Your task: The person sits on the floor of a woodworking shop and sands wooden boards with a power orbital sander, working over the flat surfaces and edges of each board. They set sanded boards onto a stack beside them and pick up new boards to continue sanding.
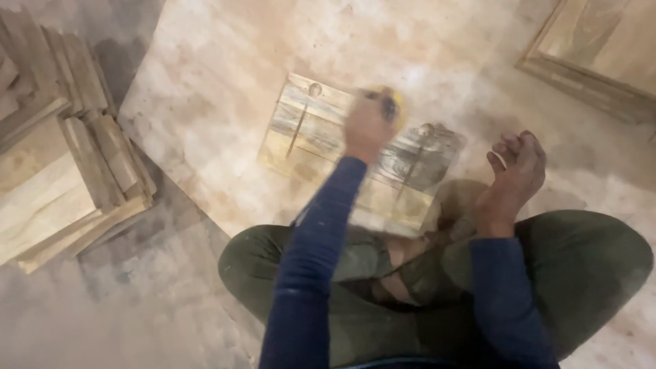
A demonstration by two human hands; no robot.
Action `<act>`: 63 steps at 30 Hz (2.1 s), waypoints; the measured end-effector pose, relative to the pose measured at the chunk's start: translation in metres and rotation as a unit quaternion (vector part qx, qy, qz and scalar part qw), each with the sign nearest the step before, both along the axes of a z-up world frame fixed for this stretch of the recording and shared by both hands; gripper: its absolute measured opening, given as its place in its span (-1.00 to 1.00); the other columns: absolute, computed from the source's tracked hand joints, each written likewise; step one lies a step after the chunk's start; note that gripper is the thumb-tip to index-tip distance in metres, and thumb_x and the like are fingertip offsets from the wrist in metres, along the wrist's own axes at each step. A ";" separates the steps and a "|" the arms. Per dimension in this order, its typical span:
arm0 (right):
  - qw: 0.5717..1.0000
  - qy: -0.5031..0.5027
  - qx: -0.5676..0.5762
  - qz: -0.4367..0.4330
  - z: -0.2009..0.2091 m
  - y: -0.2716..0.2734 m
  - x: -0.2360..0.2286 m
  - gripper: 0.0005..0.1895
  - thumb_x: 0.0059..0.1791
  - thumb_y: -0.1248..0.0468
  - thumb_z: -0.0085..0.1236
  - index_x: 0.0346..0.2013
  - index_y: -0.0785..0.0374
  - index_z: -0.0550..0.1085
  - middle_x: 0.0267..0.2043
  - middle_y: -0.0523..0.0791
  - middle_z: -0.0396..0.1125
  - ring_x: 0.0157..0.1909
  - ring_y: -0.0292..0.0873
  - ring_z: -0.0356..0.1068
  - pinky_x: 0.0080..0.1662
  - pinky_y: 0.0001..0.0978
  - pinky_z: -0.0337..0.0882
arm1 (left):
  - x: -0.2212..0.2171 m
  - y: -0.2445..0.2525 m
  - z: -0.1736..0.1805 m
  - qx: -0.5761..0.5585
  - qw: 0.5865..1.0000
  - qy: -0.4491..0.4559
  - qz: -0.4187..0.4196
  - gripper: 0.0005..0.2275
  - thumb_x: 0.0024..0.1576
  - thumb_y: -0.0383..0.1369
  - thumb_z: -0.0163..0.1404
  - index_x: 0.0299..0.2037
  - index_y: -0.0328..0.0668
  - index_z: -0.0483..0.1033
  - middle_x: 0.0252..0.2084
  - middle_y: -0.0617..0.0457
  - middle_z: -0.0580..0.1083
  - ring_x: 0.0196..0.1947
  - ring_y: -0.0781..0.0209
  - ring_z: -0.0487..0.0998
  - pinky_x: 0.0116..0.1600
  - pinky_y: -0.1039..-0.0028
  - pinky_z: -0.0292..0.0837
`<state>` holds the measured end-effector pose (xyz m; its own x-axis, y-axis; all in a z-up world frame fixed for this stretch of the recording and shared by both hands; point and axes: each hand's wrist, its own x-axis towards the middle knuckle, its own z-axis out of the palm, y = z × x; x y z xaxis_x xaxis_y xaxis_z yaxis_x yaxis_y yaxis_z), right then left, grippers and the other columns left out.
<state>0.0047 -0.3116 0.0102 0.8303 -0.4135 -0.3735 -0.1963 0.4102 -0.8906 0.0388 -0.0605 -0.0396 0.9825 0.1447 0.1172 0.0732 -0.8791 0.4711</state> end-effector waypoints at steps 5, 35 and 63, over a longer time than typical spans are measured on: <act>0.998 0.025 0.041 -0.036 -0.014 -0.007 0.007 -0.62 0.12 0.08 0.05 0.14 0.24 0.40 -0.07 -0.13 0.41 -0.10 -0.23 0.41 -0.02 -0.31 0.46 | 0.004 0.189 -0.132 0.252 0.963 -0.051 0.080 -0.63 0.21 -0.01 0.10 -0.07 -0.17 0.55 -0.36 -0.12 0.52 -0.42 -0.12 0.56 -0.34 0.03 0.44; 0.989 0.036 0.141 -0.027 -0.028 -0.001 -0.003 -0.66 0.05 0.11 0.13 0.04 0.21 0.44 -0.06 -0.12 0.45 -0.15 -0.20 0.40 -0.07 -0.30 0.42 | -0.121 -0.041 0.076 0.041 0.971 0.166 -0.166 -0.52 0.01 -0.30 0.20 0.18 0.18 0.44 -0.02 -0.17 0.38 -0.08 -0.23 0.52 -0.15 0.06 0.49; 0.829 0.077 -0.388 0.395 -0.027 0.032 -0.018 -0.60 0.08 0.04 0.17 0.01 0.31 0.51 -0.07 0.08 0.50 -0.04 0.07 0.48 0.00 -0.11 0.43 | 0.009 0.181 0.017 0.101 0.975 0.076 0.183 -0.56 -0.02 -0.14 0.26 0.02 0.05 0.38 -0.15 -0.19 0.54 -0.22 -0.26 0.59 -0.16 0.01 0.50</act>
